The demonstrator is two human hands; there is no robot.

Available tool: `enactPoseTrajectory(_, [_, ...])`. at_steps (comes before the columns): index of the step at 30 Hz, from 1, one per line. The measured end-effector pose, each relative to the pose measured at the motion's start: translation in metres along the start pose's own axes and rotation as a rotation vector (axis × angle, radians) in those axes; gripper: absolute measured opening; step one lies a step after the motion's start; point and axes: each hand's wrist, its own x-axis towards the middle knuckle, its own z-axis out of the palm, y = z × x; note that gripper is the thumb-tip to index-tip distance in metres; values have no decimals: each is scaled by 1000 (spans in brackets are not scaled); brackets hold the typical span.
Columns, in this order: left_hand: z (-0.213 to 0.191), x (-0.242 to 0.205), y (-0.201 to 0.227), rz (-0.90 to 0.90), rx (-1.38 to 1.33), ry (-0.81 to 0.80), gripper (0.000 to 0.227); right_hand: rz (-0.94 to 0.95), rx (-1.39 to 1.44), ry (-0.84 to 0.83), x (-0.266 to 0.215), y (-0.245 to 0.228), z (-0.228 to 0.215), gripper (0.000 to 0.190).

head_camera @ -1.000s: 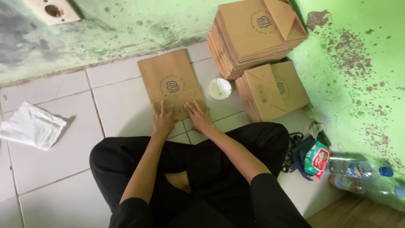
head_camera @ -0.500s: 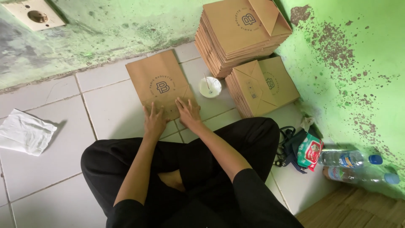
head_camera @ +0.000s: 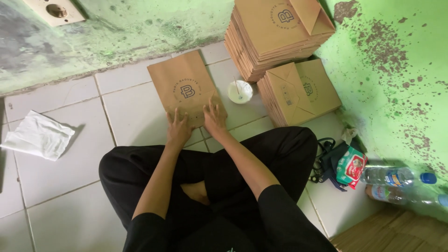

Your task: The person sits on the floor and assembles flat cardboard paper boxes by applying white glue to the flaps with a small brush and folding them into shape. They handle multiple boxes one at a time, stacking the finished ones nearby.

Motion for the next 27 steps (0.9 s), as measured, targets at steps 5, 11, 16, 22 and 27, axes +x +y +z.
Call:
enactPoseTrajectory(5, [-34, -13, 11, 7, 158, -92, 67, -39, -84, 22, 8, 16, 25, 58])
enactPoseTrajectory(11, [-44, -7, 11, 6, 297, -177, 71, -70, -134, 17, 15, 17, 27, 70])
enactPoseTrajectory(16, [-50, 0, 13, 19, 313, -201, 74, -98, -185, 15, 17, 11, 23, 64])
enactPoseTrajectory(22, [-46, -2, 9, 21, 278, -193, 75, -102, -303, 1, 30, 18, 44, 55])
enactPoseTrajectory(27, [-20, 9, -17, 110, 132, -87, 65, -160, -207, 63, 26, 24, 23, 43])
